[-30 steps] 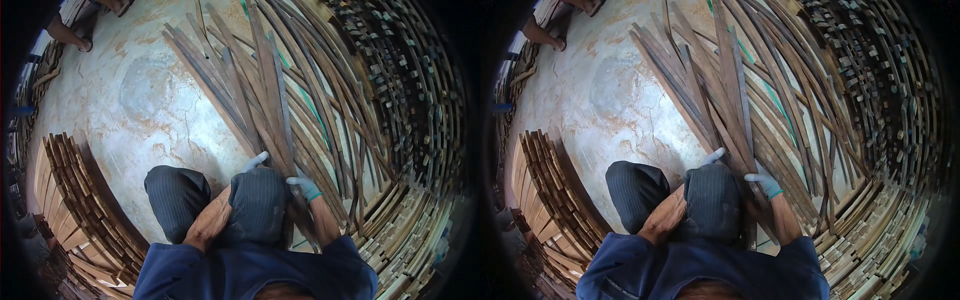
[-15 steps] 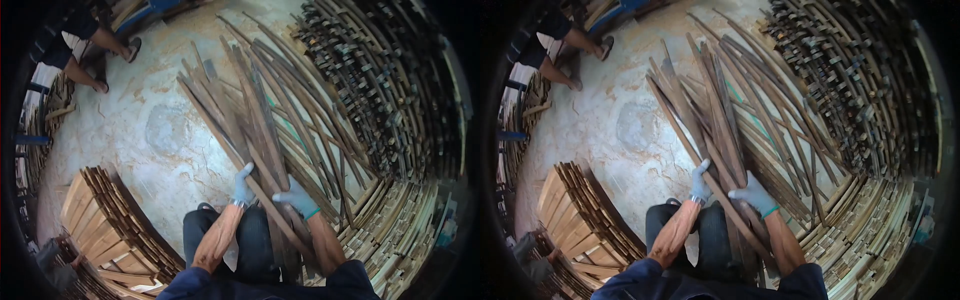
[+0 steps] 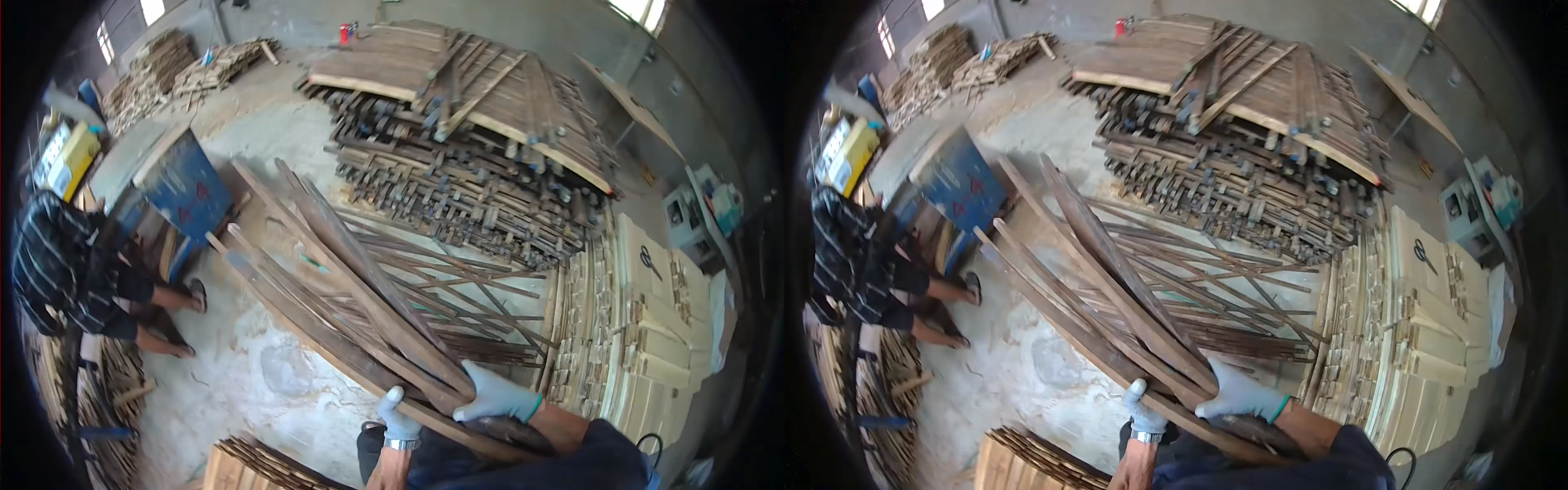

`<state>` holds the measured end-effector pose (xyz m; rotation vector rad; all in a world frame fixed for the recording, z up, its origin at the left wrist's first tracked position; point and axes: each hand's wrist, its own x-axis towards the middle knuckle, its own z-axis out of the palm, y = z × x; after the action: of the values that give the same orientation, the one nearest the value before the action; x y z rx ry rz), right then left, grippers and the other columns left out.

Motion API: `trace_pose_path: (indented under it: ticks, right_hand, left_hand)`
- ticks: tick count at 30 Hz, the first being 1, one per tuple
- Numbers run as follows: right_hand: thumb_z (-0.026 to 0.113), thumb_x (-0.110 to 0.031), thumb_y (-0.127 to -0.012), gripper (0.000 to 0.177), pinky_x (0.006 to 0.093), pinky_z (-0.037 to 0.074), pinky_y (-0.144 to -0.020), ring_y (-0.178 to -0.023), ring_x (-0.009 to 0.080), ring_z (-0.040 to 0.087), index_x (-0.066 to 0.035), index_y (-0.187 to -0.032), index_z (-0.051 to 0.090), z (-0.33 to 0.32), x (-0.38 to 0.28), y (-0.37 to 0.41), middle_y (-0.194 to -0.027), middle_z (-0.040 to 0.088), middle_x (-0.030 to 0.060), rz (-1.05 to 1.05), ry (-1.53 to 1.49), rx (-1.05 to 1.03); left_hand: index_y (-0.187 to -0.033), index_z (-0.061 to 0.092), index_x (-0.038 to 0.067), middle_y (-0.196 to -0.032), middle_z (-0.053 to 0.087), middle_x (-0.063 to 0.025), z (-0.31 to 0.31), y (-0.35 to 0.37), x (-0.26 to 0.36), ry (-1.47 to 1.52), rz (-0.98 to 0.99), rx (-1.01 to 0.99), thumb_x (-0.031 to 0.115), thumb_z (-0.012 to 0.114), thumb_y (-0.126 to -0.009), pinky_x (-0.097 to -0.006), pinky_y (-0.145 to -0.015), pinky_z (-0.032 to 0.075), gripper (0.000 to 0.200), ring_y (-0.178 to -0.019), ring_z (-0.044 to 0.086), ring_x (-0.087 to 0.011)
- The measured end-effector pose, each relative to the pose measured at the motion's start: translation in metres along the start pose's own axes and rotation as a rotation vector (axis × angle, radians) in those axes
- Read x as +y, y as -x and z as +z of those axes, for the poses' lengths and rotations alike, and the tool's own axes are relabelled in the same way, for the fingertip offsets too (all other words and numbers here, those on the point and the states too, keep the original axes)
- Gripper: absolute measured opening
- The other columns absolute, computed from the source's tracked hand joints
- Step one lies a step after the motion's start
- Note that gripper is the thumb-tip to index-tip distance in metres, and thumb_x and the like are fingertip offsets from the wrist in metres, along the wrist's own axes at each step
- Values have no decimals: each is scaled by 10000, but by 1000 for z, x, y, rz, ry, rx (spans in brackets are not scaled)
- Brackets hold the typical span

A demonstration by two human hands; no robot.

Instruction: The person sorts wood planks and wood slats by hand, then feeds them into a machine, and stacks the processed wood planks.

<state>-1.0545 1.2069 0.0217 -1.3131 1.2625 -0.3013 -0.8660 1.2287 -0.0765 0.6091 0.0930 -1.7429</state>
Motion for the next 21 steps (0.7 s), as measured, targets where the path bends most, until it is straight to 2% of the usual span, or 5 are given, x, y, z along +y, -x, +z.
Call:
trace_pose_path:
  ticks: [5,7,9,15,21]
  right_hand:
    - [855,-371,-577,1176,337,342,-1075,-1279,319,441,172,-1400,214,-76,-87,53,-1362,437,302,-103,135,49]
    - [839,-338,-586,1130,340,350,-1072,-1273,306,440,168,-1391,229,-93,-82,52,-1345,452,285,-263,65,101]
    - [856,-305,-582,1091,328,338,-1080,-1252,237,445,102,-1406,269,-108,-122,55,-1351,472,192,-321,-40,103]
    - [831,-182,-627,951,323,367,-1053,-1199,195,487,39,-1403,328,-134,-178,-11,-1295,520,127,-447,-221,156]
    - [828,-169,-618,912,317,346,-1064,-1222,184,467,26,-1386,376,-143,-245,-101,-1318,507,106,-568,-391,273]
  left_hand:
    - [-1380,411,64,-1281,543,-150,124,17,6,-102,108,-96,258,689,-712,-484,-1025,441,749,-1161,532,-347]
    - [-1384,403,55,-1295,536,-153,166,15,14,-81,89,-187,246,691,-720,-482,-1049,420,748,-1182,522,-344]
    - [-1382,398,43,-1309,525,-149,202,6,28,-102,108,-226,245,678,-753,-481,-1067,399,717,-1202,503,-347]
    - [-1343,432,16,-1265,550,-156,283,-64,99,-240,148,-388,223,633,-803,-450,-1037,422,612,-1164,529,-326]
    - [-1188,564,22,-1115,645,-117,338,-160,184,-176,-67,-522,159,600,-848,-410,-973,474,369,-1034,615,-270]
